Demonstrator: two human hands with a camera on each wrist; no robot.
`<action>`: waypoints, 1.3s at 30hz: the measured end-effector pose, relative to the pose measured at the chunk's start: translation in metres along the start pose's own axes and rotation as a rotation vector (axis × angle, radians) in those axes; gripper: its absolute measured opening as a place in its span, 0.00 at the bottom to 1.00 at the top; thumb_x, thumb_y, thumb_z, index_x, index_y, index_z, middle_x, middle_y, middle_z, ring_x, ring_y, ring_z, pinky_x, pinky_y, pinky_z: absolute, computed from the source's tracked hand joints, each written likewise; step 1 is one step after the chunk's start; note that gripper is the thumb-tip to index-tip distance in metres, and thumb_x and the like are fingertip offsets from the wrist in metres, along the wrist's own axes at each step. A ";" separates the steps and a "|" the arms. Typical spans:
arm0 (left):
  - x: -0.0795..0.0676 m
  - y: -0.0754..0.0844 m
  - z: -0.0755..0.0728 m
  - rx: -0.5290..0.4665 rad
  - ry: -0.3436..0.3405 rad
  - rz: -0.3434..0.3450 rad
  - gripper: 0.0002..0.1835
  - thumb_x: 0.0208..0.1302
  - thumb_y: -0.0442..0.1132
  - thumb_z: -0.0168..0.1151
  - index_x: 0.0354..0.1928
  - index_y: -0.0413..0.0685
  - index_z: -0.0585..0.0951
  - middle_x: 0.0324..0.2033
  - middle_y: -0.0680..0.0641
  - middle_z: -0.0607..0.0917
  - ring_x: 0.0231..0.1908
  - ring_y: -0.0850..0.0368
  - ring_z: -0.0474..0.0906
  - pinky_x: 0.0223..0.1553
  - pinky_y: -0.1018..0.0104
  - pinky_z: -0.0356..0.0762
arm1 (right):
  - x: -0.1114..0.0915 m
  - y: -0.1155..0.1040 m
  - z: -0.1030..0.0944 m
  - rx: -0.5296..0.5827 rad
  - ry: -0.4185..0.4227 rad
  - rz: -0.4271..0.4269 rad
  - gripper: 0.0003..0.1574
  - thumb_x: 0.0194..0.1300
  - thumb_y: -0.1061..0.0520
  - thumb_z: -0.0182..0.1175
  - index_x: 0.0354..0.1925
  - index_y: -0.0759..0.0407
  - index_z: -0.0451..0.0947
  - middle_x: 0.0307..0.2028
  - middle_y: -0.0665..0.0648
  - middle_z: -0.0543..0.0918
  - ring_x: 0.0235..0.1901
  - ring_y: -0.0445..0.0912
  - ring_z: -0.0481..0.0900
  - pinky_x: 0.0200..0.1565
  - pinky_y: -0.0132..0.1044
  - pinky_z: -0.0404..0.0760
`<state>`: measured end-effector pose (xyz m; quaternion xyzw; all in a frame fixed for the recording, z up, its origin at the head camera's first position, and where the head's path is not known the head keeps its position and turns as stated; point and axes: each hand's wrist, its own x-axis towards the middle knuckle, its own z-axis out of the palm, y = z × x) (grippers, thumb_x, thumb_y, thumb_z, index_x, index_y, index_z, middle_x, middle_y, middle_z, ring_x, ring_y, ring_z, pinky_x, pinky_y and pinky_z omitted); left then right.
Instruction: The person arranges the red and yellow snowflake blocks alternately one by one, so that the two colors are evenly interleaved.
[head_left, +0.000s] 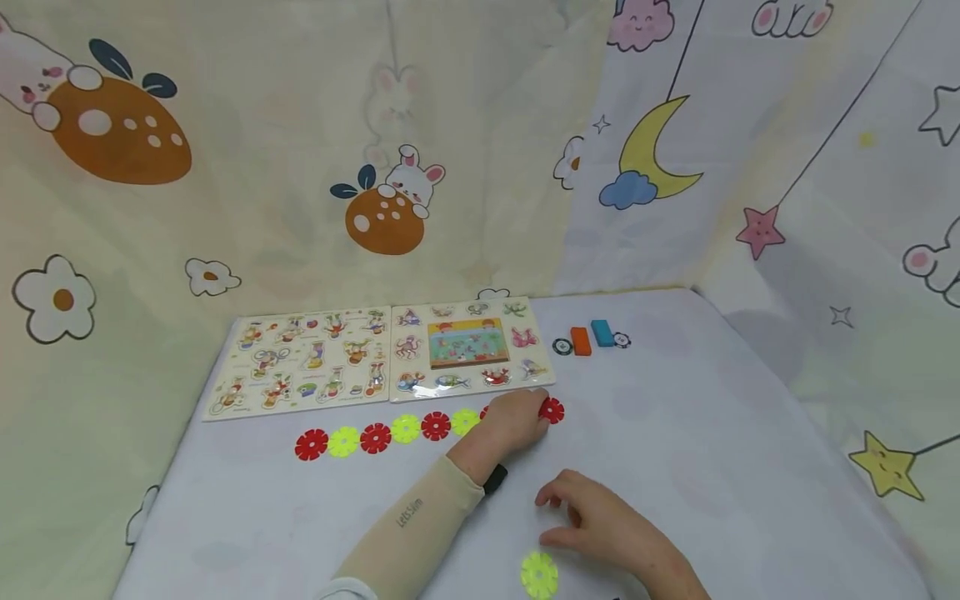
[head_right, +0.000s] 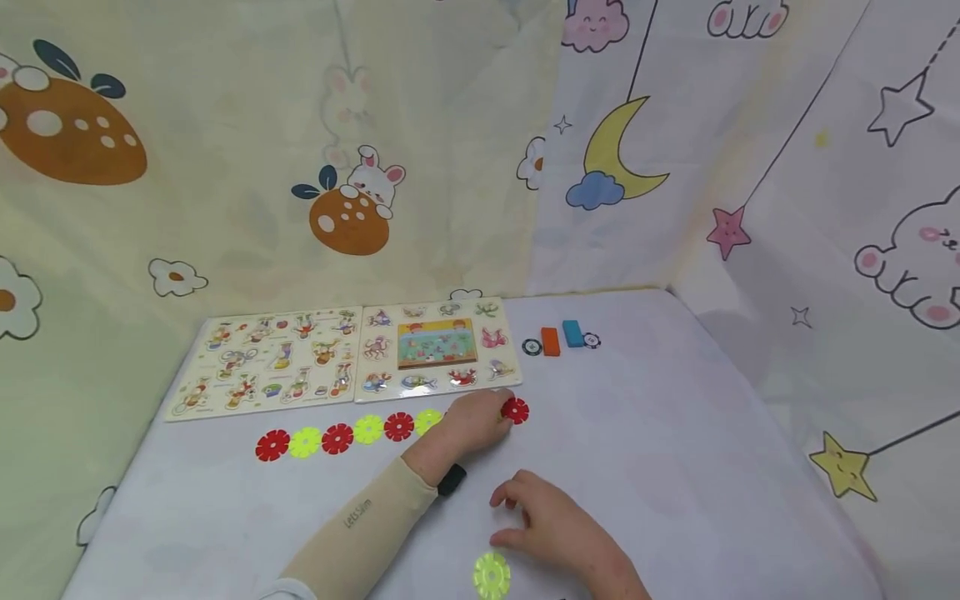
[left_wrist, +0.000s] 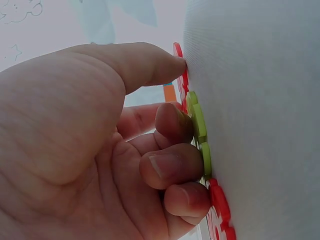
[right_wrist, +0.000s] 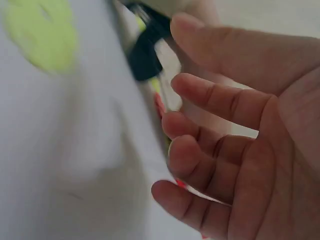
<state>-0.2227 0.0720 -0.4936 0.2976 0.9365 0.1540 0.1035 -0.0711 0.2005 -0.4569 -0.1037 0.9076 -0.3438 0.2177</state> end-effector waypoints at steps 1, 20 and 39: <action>0.000 -0.001 0.000 -0.003 0.000 -0.001 0.24 0.62 0.49 0.60 0.59 0.53 0.73 0.43 0.53 0.80 0.36 0.60 0.71 0.40 0.66 0.73 | -0.003 -0.001 0.007 -0.004 -0.044 0.009 0.24 0.48 0.40 0.72 0.43 0.42 0.77 0.35 0.45 0.73 0.32 0.42 0.71 0.33 0.32 0.73; 0.000 -0.005 -0.002 -0.006 -0.006 0.033 0.25 0.61 0.49 0.61 0.60 0.56 0.72 0.43 0.54 0.79 0.36 0.60 0.70 0.38 0.68 0.70 | -0.003 -0.005 0.032 -0.068 -0.061 0.159 0.25 0.44 0.47 0.75 0.36 0.45 0.71 0.31 0.45 0.70 0.32 0.41 0.69 0.35 0.36 0.73; 0.001 -0.004 0.000 -0.031 -0.015 0.028 0.24 0.62 0.49 0.60 0.60 0.55 0.73 0.45 0.54 0.80 0.38 0.60 0.71 0.43 0.65 0.72 | 0.042 0.013 -0.082 -0.008 0.303 0.203 0.29 0.59 0.59 0.65 0.60 0.50 0.73 0.37 0.54 0.77 0.31 0.48 0.79 0.31 0.37 0.75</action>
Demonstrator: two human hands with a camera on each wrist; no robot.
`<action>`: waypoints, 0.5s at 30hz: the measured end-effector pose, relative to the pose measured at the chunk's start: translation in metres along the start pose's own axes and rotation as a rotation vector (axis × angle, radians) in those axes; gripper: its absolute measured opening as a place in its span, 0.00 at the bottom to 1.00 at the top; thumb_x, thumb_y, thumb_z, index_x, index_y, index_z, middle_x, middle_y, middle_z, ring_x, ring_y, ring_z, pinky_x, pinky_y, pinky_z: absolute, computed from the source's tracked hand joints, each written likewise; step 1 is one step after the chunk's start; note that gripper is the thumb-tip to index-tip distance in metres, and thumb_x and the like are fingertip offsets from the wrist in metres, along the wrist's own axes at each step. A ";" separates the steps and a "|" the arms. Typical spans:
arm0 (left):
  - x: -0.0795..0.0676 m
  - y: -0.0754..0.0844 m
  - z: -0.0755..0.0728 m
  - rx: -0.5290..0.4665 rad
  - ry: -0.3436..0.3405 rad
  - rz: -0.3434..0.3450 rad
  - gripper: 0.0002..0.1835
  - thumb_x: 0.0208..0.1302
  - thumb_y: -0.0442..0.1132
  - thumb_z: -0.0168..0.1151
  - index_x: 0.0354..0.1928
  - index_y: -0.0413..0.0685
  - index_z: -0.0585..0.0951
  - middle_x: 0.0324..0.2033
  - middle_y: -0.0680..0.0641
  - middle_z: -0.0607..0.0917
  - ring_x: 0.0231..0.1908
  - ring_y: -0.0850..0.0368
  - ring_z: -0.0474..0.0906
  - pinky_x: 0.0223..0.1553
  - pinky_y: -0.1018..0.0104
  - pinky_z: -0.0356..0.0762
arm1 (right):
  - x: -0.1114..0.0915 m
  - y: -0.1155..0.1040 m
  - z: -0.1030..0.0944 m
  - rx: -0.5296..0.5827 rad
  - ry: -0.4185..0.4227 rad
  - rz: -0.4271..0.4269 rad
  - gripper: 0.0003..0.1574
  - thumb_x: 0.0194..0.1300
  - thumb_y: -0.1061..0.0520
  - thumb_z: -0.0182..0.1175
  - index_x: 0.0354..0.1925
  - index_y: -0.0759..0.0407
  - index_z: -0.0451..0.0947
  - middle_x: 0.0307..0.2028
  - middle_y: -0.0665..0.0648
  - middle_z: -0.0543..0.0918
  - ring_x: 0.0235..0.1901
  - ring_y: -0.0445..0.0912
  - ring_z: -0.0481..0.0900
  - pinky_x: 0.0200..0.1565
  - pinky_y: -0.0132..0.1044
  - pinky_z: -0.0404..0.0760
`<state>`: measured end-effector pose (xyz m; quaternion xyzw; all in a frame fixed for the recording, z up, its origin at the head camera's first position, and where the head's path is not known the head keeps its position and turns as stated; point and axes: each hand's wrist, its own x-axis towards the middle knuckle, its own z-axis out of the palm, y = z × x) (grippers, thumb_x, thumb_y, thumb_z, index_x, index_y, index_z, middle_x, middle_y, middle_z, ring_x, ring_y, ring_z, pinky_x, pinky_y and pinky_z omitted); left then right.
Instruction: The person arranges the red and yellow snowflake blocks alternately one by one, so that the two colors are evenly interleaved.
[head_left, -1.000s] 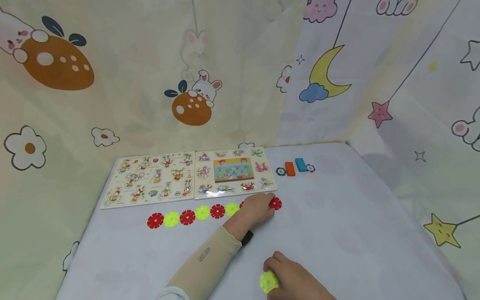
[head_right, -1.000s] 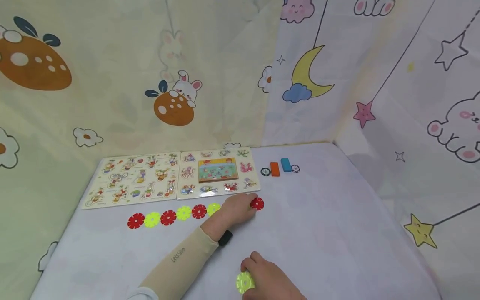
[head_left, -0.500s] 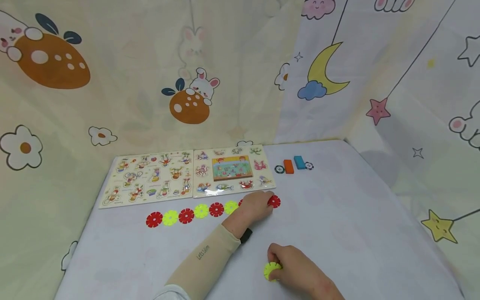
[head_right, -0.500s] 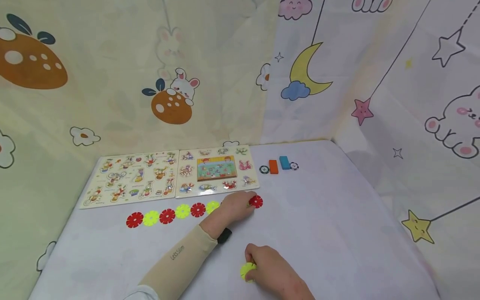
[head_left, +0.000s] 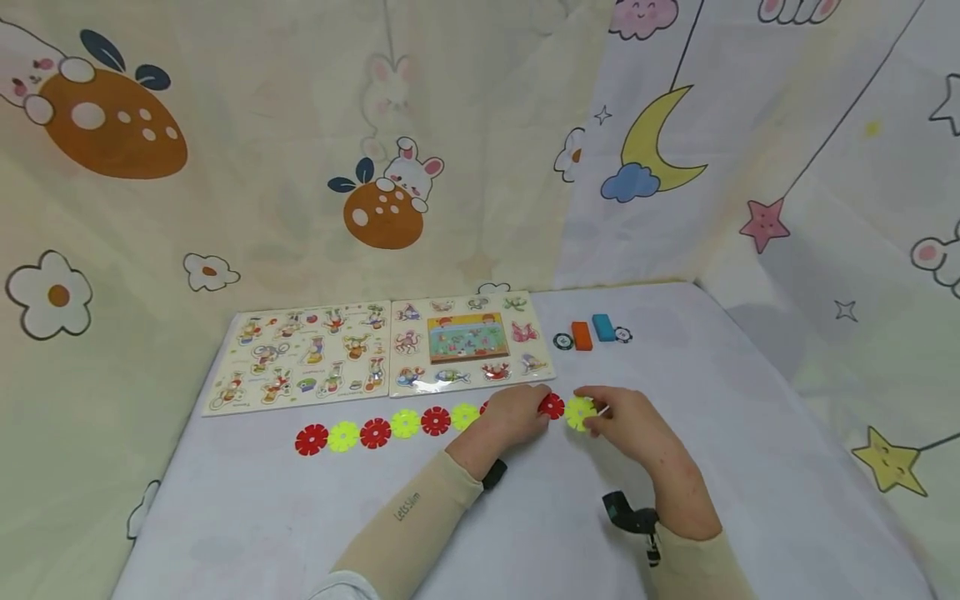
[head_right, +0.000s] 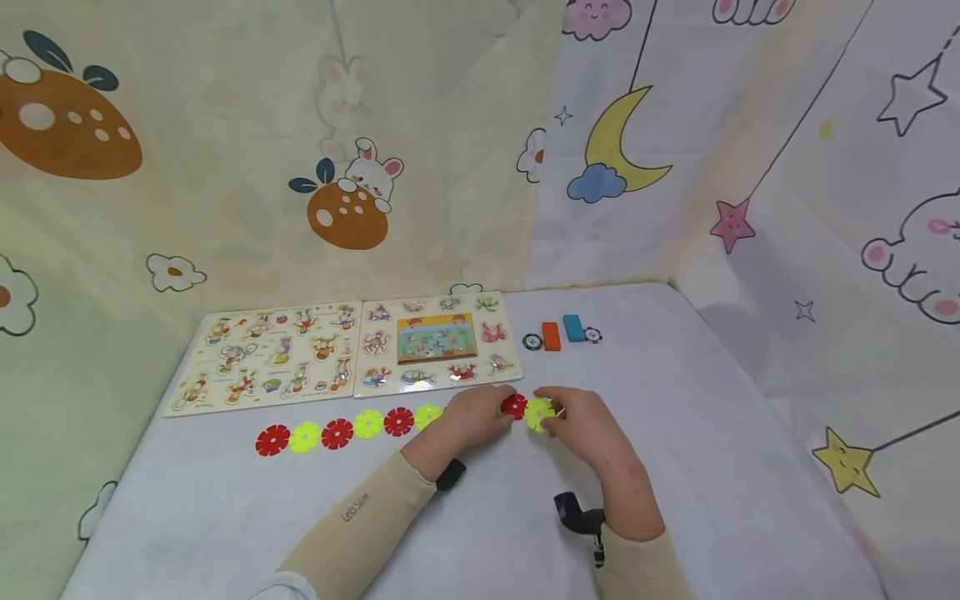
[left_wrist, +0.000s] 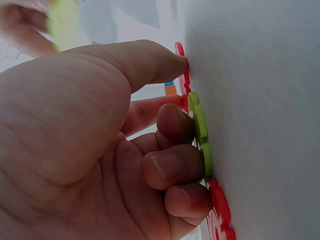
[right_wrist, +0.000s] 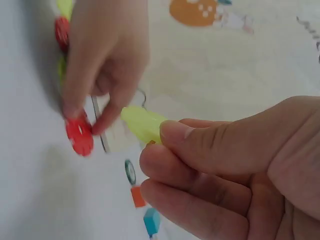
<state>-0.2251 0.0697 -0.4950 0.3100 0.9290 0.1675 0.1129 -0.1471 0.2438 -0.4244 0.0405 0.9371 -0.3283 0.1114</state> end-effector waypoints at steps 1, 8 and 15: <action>0.000 0.000 0.000 0.000 0.003 0.002 0.23 0.63 0.49 0.60 0.60 0.55 0.73 0.44 0.54 0.79 0.38 0.60 0.71 0.42 0.66 0.71 | 0.009 0.003 -0.004 -0.002 -0.002 0.001 0.30 0.59 0.59 0.65 0.60 0.52 0.73 0.37 0.55 0.76 0.32 0.49 0.79 0.32 0.38 0.75; 0.001 0.004 0.001 0.011 0.021 0.019 0.21 0.62 0.47 0.61 0.57 0.54 0.75 0.37 0.55 0.79 0.33 0.61 0.70 0.34 0.69 0.70 | 0.055 0.032 -0.005 -0.008 -0.028 0.027 0.28 0.61 0.59 0.63 0.60 0.56 0.74 0.38 0.57 0.74 0.32 0.48 0.75 0.34 0.37 0.74; 0.001 0.004 -0.002 0.032 0.020 0.002 0.21 0.62 0.48 0.61 0.57 0.55 0.75 0.36 0.56 0.79 0.32 0.61 0.70 0.34 0.69 0.69 | 0.074 0.050 0.005 -0.061 -0.054 0.029 0.30 0.53 0.56 0.70 0.55 0.53 0.76 0.45 0.60 0.76 0.43 0.53 0.71 0.44 0.48 0.75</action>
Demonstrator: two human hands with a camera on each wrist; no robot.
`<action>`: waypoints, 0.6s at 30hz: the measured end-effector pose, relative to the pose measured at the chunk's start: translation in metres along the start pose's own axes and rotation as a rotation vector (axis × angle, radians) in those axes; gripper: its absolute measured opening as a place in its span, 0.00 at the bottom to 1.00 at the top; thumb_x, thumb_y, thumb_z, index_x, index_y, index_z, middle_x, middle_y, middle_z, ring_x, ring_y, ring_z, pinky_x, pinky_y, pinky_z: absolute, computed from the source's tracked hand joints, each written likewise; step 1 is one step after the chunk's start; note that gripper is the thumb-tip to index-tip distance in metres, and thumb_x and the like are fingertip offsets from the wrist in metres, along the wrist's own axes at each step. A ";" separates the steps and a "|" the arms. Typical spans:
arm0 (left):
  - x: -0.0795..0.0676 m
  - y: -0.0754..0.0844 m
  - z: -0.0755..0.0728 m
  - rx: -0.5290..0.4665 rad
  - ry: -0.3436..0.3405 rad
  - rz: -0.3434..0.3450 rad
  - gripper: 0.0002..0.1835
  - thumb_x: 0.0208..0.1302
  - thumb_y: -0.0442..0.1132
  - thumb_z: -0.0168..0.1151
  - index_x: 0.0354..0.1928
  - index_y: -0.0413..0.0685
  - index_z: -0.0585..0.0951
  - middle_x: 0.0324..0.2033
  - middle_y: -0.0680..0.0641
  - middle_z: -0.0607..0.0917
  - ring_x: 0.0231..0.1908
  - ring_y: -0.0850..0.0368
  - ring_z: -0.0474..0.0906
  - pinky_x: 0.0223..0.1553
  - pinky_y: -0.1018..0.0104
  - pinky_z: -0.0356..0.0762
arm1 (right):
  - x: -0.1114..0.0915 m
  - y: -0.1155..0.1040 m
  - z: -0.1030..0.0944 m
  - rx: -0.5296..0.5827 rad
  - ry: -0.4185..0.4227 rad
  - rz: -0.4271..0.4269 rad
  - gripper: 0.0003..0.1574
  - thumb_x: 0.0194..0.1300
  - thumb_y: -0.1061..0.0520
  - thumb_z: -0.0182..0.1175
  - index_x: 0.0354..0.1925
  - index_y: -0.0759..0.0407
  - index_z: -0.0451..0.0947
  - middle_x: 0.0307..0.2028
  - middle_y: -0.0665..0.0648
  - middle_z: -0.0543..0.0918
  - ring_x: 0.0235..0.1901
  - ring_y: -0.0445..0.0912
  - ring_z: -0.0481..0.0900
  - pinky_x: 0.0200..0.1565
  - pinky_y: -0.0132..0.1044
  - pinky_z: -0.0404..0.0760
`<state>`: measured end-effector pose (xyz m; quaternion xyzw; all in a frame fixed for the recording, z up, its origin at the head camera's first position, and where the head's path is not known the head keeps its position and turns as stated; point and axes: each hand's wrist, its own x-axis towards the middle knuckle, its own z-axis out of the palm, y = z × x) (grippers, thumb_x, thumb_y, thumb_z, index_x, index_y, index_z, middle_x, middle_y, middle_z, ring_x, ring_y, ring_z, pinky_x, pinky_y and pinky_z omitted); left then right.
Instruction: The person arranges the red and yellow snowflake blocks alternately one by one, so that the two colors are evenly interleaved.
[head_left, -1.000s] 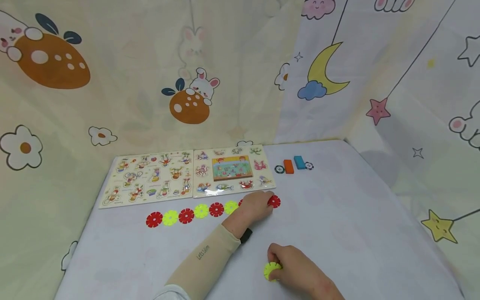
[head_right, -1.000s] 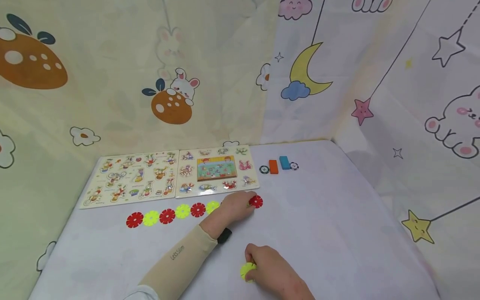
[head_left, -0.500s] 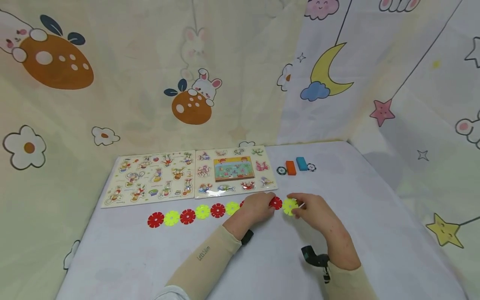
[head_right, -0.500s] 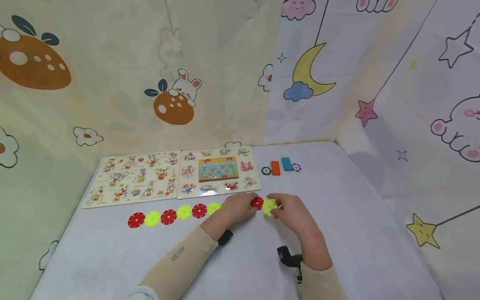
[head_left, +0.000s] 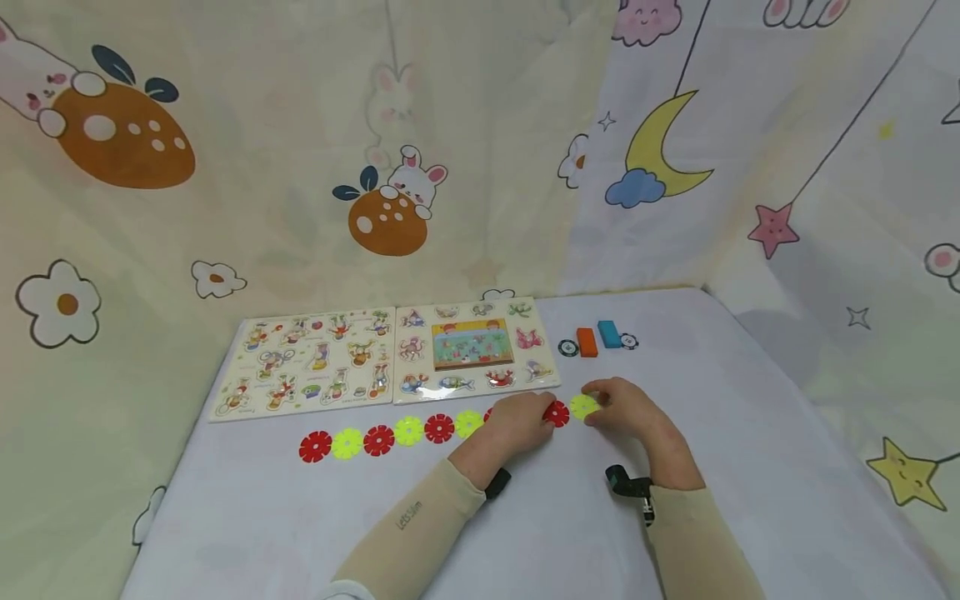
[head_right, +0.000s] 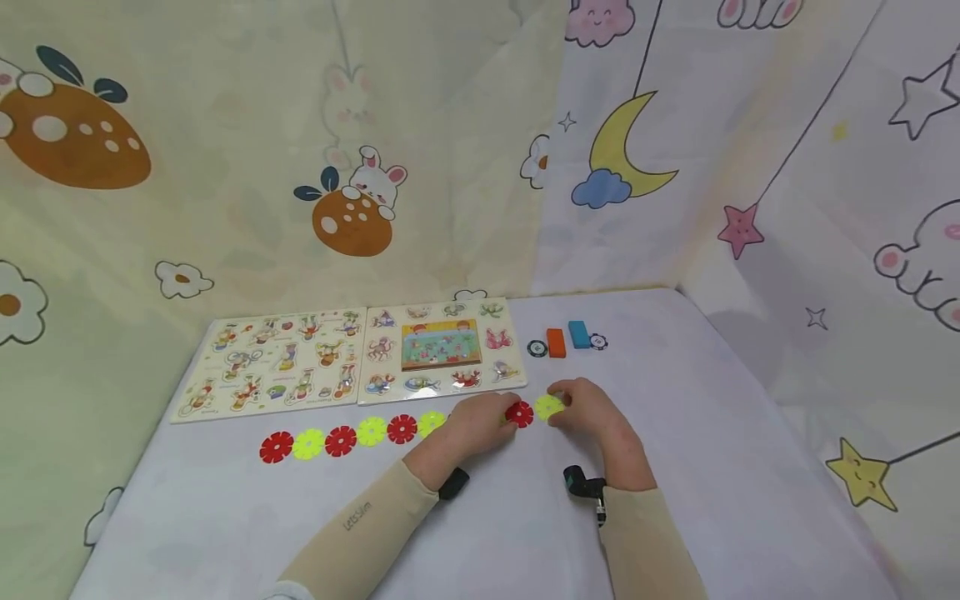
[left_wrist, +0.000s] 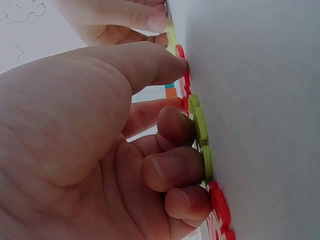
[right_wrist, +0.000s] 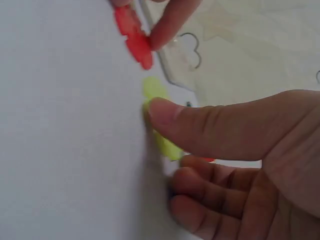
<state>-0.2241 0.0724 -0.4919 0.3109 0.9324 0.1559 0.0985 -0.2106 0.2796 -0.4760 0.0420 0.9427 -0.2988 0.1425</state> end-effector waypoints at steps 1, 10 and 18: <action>0.000 0.000 0.000 -0.002 0.003 0.000 0.21 0.62 0.48 0.61 0.57 0.55 0.75 0.36 0.56 0.79 0.32 0.61 0.70 0.34 0.69 0.69 | 0.002 0.001 0.001 -0.004 0.001 -0.008 0.30 0.52 0.56 0.71 0.54 0.53 0.76 0.45 0.60 0.76 0.43 0.53 0.71 0.45 0.49 0.75; -0.002 -0.008 0.003 0.002 -0.003 -0.002 0.22 0.61 0.49 0.61 0.57 0.55 0.75 0.39 0.55 0.80 0.34 0.61 0.71 0.37 0.68 0.71 | 0.010 0.004 0.011 0.008 0.008 -0.020 0.27 0.50 0.53 0.72 0.50 0.50 0.77 0.45 0.59 0.76 0.44 0.53 0.71 0.46 0.50 0.74; -0.003 -0.014 0.005 0.029 0.022 0.033 0.21 0.62 0.49 0.61 0.56 0.55 0.75 0.38 0.56 0.80 0.34 0.61 0.71 0.37 0.68 0.72 | 0.009 0.001 0.014 -0.008 0.016 -0.028 0.29 0.52 0.49 0.70 0.53 0.50 0.75 0.44 0.57 0.75 0.43 0.52 0.71 0.43 0.47 0.76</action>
